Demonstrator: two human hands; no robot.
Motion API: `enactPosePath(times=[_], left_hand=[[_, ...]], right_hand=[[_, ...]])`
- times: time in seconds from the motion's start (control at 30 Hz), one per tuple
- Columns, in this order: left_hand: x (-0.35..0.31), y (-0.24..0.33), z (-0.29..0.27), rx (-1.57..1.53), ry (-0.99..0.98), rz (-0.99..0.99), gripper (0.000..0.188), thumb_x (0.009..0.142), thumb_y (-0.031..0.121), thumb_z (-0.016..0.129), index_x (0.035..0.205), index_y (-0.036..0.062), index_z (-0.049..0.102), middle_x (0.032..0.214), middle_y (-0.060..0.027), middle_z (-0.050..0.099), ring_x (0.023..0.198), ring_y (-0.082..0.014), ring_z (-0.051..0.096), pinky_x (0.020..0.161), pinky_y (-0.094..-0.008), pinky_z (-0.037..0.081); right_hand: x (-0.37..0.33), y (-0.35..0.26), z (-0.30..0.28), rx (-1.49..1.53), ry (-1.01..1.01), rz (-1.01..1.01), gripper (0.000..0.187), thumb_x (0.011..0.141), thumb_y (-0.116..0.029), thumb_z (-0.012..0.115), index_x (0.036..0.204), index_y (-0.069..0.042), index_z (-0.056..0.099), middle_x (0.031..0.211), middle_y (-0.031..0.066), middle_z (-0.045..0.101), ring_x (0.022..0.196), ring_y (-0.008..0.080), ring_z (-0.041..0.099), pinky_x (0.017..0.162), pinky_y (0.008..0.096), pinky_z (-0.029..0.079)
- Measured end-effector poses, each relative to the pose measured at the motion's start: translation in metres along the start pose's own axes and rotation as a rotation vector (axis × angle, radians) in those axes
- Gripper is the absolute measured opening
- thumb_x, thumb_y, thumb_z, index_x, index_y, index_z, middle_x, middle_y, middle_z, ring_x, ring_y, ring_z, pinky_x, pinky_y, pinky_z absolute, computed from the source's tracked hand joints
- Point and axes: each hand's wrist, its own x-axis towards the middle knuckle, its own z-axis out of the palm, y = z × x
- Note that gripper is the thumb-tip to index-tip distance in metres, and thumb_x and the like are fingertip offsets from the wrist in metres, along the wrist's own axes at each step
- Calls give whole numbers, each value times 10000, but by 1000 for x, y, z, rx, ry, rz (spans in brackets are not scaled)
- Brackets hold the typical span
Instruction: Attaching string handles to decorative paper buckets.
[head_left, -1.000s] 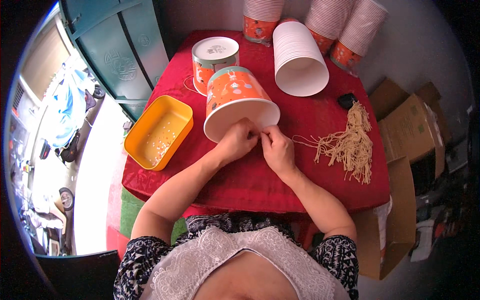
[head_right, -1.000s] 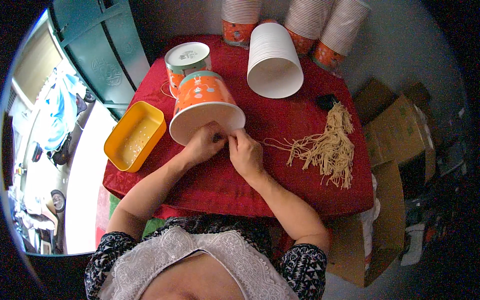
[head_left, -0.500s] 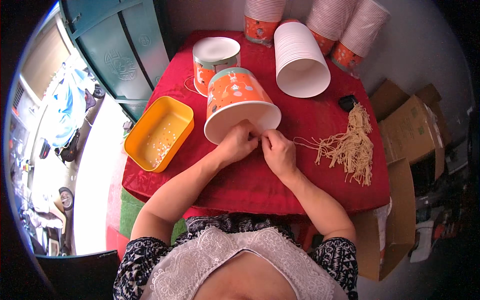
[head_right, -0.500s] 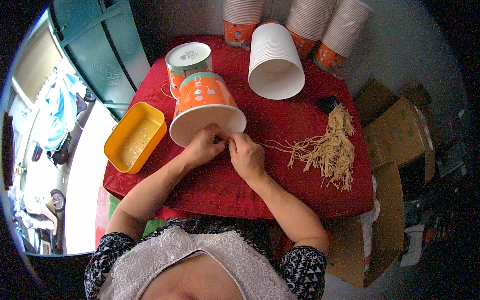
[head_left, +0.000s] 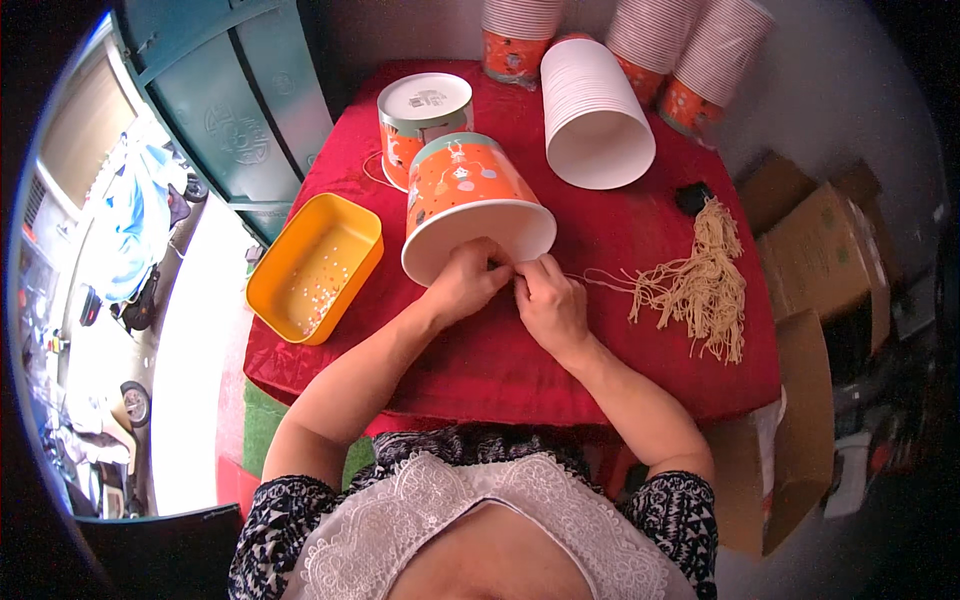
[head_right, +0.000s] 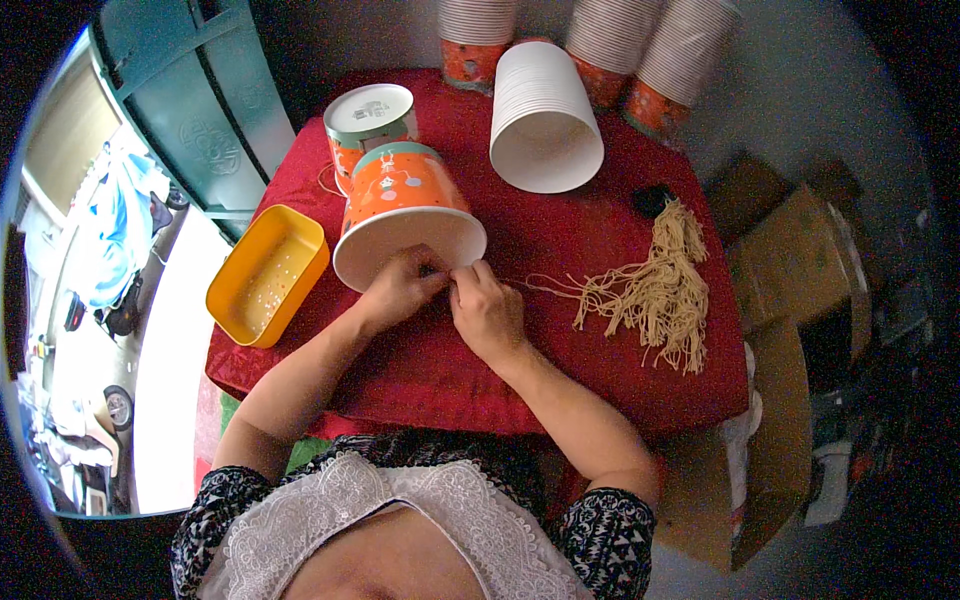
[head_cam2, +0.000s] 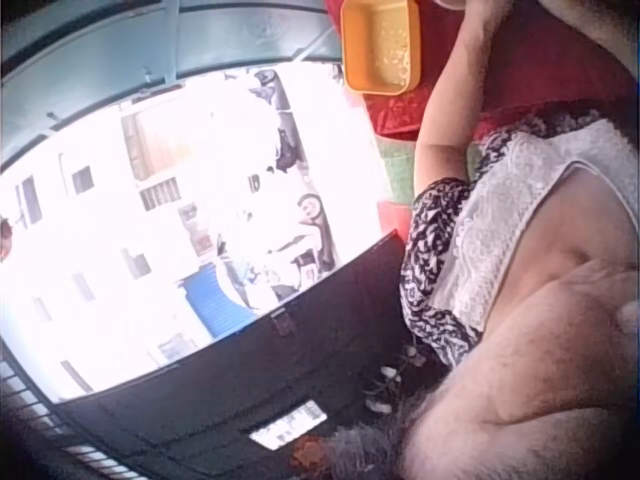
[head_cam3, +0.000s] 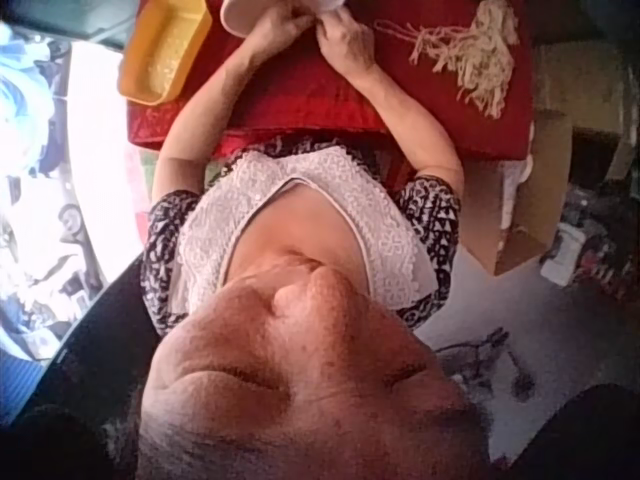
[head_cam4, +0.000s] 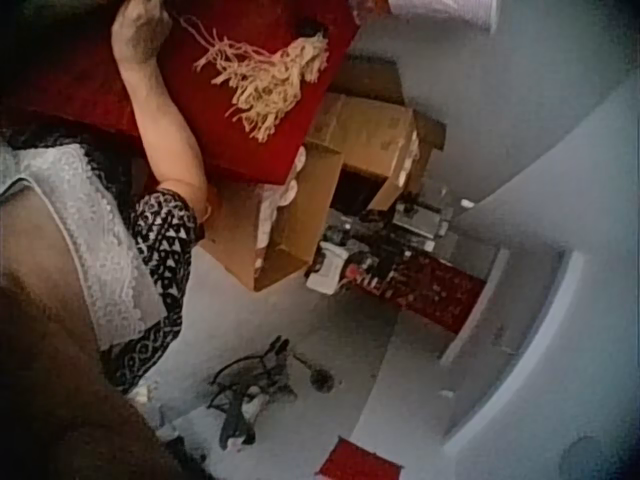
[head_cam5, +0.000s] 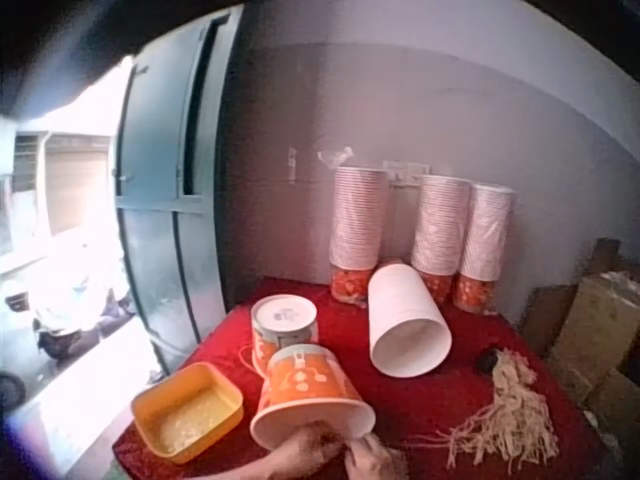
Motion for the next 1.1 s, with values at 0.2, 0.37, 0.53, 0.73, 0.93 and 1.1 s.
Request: enactPosePath(times=[0.2, 0.37, 0.53, 0.73, 0.93, 1.1], left_hand=[[-1, -2, 3, -21, 32, 0, 104, 736, 38, 631, 796, -44, 654, 806, -193, 661, 777, -286, 648, 700, -369, 505], [0, -7, 7, 44, 77, 89, 85, 724, 25, 626, 777, -41, 640, 782, -197, 647, 739, -303, 639, 674, -377, 504], [-1, 3, 3, 99, 58, 46, 83, 705, 17, 615, 755, -46, 638, 788, -199, 648, 736, -319, 635, 667, -388, 499], [-3, -4, 6, 128, 77, 133, 88, 673, 5, 603, 729, -56, 633, 746, -204, 632, 722, -325, 627, 664, -388, 496], [-1, 5, 3, 100, 20, 87, 96, 668, -1, 607, 745, -52, 633, 781, -204, 628, 769, -321, 617, 700, -397, 487], [-3, -1, 8, 65, 47, 114, 93, 682, 7, 619, 756, -49, 628, 808, -200, 620, 790, -327, 609, 711, -403, 481]], right_hand=[[-2, 6, 6, 85, 29, 42, 113, 807, -56, 628, 909, -15, 601, 865, 159, 605, 709, 358, 629, 604, 428, 522], [0, 15, 9, 294, 43, 133, 89, 825, -66, 606, 885, -2, 624, 866, 177, 634, 755, 375, 628, 660, 443, 510], [3, 17, 6, 401, -18, 259, 102, 836, -70, 576, 857, 14, 630, 845, 198, 640, 785, 392, 627, 677, 449, 503], [6, 17, 4, 448, -52, 301, 108, 823, -75, 582, 843, 16, 636, 802, 214, 640, 761, 389, 639, 665, 443, 503], [6, 16, 1, 463, -85, 356, 116, 803, -92, 606, 810, 16, 646, 779, 213, 644, 738, 388, 643, 651, 430, 510], [4, 15, 6, 407, -38, 313, 102, 794, -98, 623, 804, 1, 645, 782, 198, 648, 733, 377, 643, 643, 437, 510]])
